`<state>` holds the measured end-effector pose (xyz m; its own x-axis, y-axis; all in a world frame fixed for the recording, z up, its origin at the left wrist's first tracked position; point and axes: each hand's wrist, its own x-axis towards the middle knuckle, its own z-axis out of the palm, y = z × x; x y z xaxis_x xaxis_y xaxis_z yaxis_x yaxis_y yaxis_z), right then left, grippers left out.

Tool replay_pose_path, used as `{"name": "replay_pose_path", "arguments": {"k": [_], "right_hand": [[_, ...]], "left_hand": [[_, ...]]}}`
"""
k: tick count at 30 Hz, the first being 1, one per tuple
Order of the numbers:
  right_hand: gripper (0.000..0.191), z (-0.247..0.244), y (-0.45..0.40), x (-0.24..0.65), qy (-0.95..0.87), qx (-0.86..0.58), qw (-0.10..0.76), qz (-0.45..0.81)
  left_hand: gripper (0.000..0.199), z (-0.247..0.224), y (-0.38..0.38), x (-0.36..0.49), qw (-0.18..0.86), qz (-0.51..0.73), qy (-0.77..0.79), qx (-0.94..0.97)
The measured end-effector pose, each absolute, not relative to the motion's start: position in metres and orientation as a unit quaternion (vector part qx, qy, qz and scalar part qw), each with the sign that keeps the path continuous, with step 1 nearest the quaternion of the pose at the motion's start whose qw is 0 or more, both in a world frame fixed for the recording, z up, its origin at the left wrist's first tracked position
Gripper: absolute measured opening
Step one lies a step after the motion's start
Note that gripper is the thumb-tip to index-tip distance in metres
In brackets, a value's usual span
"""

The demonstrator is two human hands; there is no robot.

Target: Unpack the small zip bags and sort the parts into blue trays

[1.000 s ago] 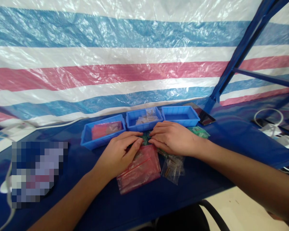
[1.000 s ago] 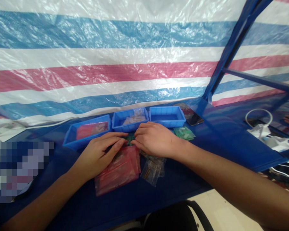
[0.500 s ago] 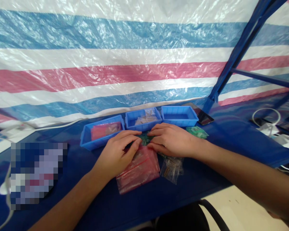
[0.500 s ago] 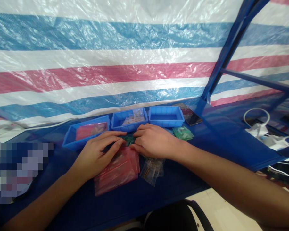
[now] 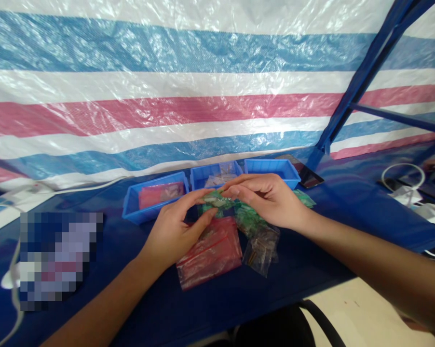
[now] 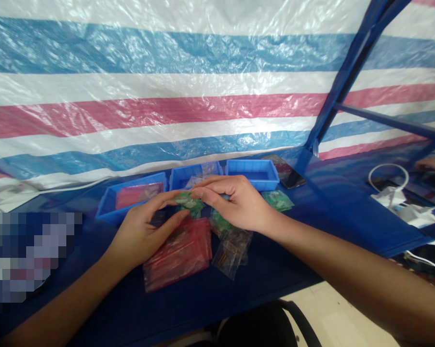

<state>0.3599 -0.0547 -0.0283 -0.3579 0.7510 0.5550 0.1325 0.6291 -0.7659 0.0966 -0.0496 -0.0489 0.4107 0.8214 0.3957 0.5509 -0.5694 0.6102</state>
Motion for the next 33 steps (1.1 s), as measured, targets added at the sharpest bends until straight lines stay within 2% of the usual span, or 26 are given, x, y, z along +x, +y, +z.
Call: {"name": "replay_pose_path", "arguments": {"k": [4,8,13,19,22,26,28,30,33], "right_hand": [[0.016,-0.038,-0.05,0.356,-0.713,-0.29,0.499,0.398],[0.026,-0.05,-0.047,0.35,-0.688,-0.287,0.483,0.459],[0.025,-0.055,-0.05,0.345,-0.698,-0.295,0.472,0.451],[0.025,-0.051,-0.051,0.343,-0.666,-0.306,0.478,0.484],[0.025,-0.047,-0.05,0.343,-0.64,-0.319,0.482,0.507],[0.031,-0.042,-0.049,0.346,-0.599,-0.334,0.493,0.535],[0.034,-0.041,-0.048,0.347,-0.589,-0.335,0.488,0.551],[0.036,-0.04,-0.048,0.348,-0.596,-0.333,0.465,0.565],[0.039,-0.036,-0.051,0.349,-0.624,-0.329,0.417,0.573]], "left_hand": [[0.042,-0.051,-0.046,0.096,0.274,0.386,0.413,0.778],[0.047,-0.047,-0.047,0.099,0.313,0.402,0.399,0.762],[0.056,-0.045,-0.052,0.105,0.362,0.412,0.368,0.751],[0.052,-0.047,-0.053,0.107,0.395,0.418,0.355,0.737],[0.051,-0.045,-0.053,0.103,0.35,0.415,0.358,0.76],[0.054,-0.038,-0.053,0.099,0.157,0.372,0.327,0.854],[0.045,-0.034,-0.054,0.098,0.081,0.356,0.306,0.879],[0.03,-0.032,-0.054,0.098,0.051,0.36,0.298,0.883],[0.023,-0.03,-0.055,0.097,0.058,0.381,0.307,0.87]]}}
